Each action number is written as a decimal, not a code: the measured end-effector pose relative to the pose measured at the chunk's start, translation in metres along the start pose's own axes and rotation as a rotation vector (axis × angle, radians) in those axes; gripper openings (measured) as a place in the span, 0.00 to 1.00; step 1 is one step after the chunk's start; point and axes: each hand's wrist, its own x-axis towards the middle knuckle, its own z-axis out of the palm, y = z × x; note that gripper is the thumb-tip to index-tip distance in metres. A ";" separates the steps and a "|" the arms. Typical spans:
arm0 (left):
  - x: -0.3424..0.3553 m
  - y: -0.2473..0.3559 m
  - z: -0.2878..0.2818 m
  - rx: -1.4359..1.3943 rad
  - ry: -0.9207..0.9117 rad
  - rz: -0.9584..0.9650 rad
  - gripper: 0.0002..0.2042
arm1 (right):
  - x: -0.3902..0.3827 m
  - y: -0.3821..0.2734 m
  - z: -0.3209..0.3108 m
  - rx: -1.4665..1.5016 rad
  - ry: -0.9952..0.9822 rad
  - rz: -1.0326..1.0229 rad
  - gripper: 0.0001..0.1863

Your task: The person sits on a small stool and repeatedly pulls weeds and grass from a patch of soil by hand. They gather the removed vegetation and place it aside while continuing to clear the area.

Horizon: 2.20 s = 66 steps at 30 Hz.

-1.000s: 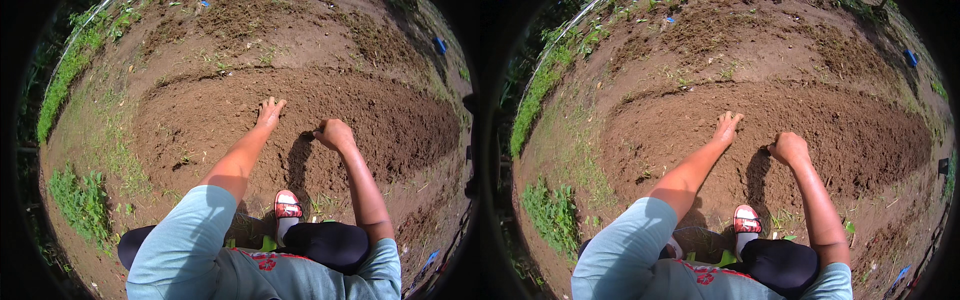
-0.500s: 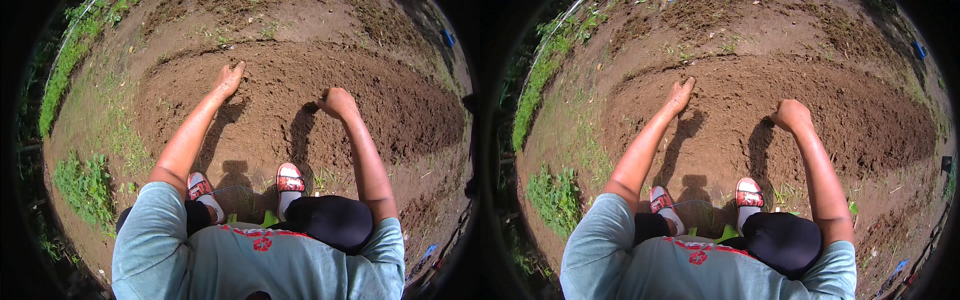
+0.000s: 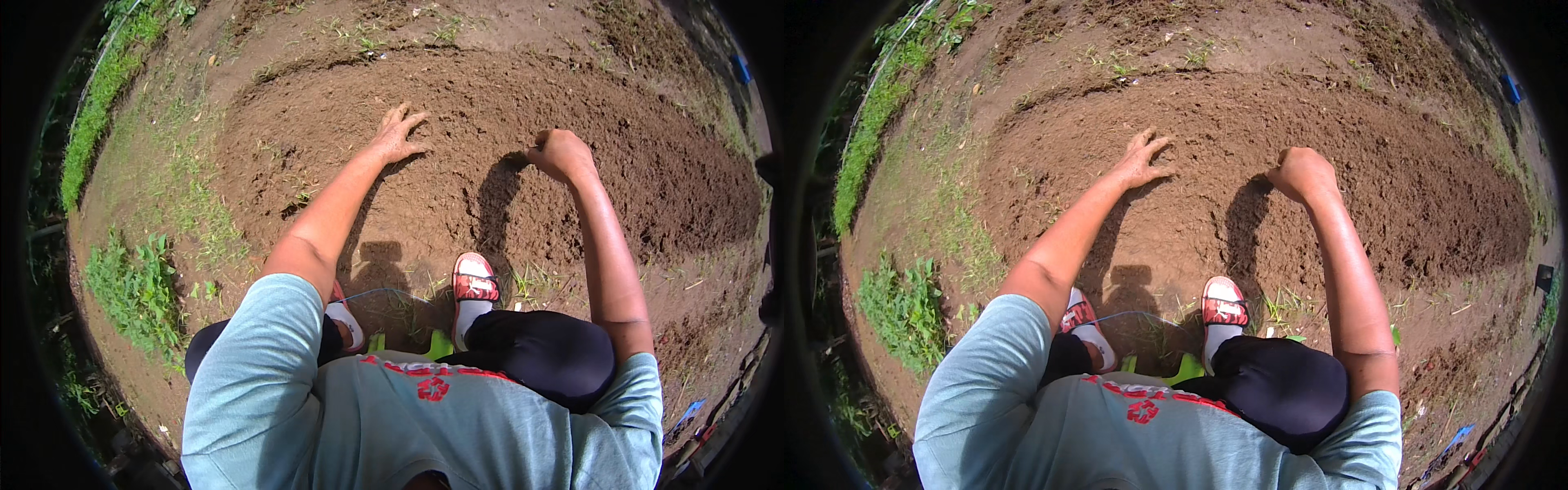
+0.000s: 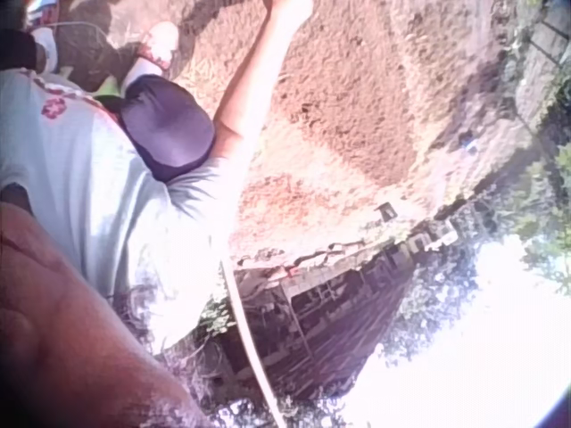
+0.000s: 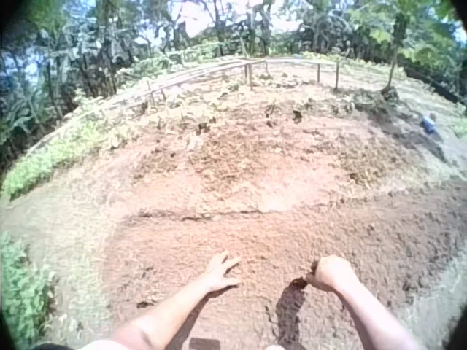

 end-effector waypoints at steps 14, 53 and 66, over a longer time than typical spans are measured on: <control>-0.038 0.036 -0.062 -0.496 0.230 -0.246 0.35 | 0.001 0.003 0.004 -0.020 -0.001 -0.026 0.21; -0.065 0.078 -0.116 -0.610 0.221 -0.177 0.29 | 0.003 0.005 0.004 0.004 0.010 -0.007 0.22; -0.053 -0.044 -0.043 0.005 0.212 -0.265 0.26 | 0.006 0.006 0.005 -0.005 0.022 -0.008 0.22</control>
